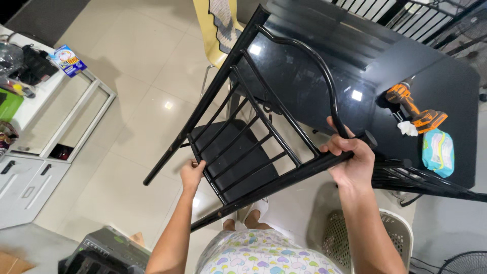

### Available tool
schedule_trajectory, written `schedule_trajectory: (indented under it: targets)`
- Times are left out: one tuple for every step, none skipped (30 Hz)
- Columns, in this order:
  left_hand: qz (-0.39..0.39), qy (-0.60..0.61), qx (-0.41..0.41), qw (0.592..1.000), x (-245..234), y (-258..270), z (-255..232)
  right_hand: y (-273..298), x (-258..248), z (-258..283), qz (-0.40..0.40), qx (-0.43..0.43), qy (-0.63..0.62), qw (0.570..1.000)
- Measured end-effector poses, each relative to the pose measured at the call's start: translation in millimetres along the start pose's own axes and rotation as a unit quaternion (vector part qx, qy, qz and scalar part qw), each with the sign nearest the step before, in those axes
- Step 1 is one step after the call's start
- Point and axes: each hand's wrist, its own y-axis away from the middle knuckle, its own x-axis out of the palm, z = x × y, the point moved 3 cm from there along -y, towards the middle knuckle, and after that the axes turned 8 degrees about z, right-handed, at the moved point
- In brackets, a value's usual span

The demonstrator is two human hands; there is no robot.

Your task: The person flips a black metal chair upside down on a table and uses an Allen key to loosen and remove bolts from the chair legs. The chair remains upside down on the table while the person works on the joints.

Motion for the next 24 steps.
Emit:
schedule_trajectory:
  targets:
    - [0.000, -0.008, 0.006, 1.000, -3, 0, -2, 1, 1, 1, 0.000, 0.000, -0.002, 1.000]
    - [-0.002, -0.017, 0.014, 1.000, -4, -4, -5, -1, 2, 2, 0.003, -0.001, -0.005, 1.000]
    - [-0.013, -0.022, 0.020, 0.999, -5, -9, -7, -2, 2, 3, 0.005, -0.001, -0.007, 1.000]
    - [-0.023, -0.027, 0.024, 0.999, -4, -12, -6, -2, 1, 5, -0.001, -0.005, -0.004, 1.000]
    - [-0.033, -0.032, 0.028, 0.999, -2, -15, -5, -2, -1, 6, -0.007, -0.010, 0.000, 1.000]
    - [-0.029, -0.049, 0.018, 0.998, 0, -20, -3, -3, -4, 8, -0.013, -0.015, 0.004, 1.000]
    - [-0.026, -0.066, 0.008, 0.997, 2, -26, -1, -4, -7, 9, -0.017, -0.019, 0.005, 1.000]
    - [-0.021, -0.083, -0.002, 0.996, 5, -30, 0, -3, -12, 12, -0.021, -0.023, 0.006, 1.000]
    - [-0.040, -0.111, 0.033, 0.992, 5, -32, -2, -3, -17, 15, -0.026, -0.027, 0.007, 0.999]
    - [-0.059, -0.139, 0.067, 0.986, 4, -35, -6, -5, -23, 18, -0.034, -0.033, 0.005, 0.999]
    - [-0.078, -0.166, 0.102, 0.978, 4, -36, -11, -7, -29, 22, -0.043, -0.039, 0.004, 0.998]
    - [-0.077, -0.146, 0.110, 0.980, 4, -36, -13, -7, -35, 24, -0.053, -0.045, 0.002, 0.998]
    - [-0.076, -0.125, 0.118, 0.982, 2, -35, -15, -6, -41, 28, -0.062, -0.055, 0.006, 0.997]
    - [-0.076, -0.105, 0.128, 0.983, 2, -37, -22, -7, -46, 30, -0.069, -0.066, 0.009, 0.995]
    - [-0.081, -0.068, 0.136, 0.985, 2, -35, -30, -7, -50, 34, -0.076, -0.078, 0.012, 0.994]
    - [-0.085, -0.032, 0.145, 0.985, 2, -31, -38, -6, -53, 39, -0.095, -0.094, 0.027, 0.991]
    - [-0.090, 0.005, 0.154, 0.984, 3, -31, -48, -4, -55, 44, -0.114, -0.110, 0.041, 0.986]
    - [-0.079, 0.044, 0.162, 0.983, 5, -29, -56, -1, -58, 45, -0.136, -0.124, 0.055, 0.981]
    - [-0.068, 0.083, 0.169, 0.980, 6, -28, -64, 1, -62, 48, -0.178, -0.156, 0.102, 0.966]
    - [-0.057, 0.121, 0.174, 0.976, 6, -26, -70, 5, -66, 51, -0.220, -0.186, 0.148, 0.946]
    - [-0.024, 0.163, 0.198, 0.966, 6, -27, -79, 8, -69, 52, -0.261, -0.214, 0.194, 0.921]
    - [0.007, 0.206, 0.222, 0.953, 7, -29, -88, 10, -70, 55, -0.269, -0.241, 0.277, 0.890]
    - [0.040, 0.249, 0.245, 0.936, 8, -29, -96, 13, -71, 57, -0.274, -0.266, 0.358, 0.852]
    - [0.061, 0.265, 0.214, 0.938, 11, -27, -96, 18, -73, 60, -0.278, -0.288, 0.438, 0.805]
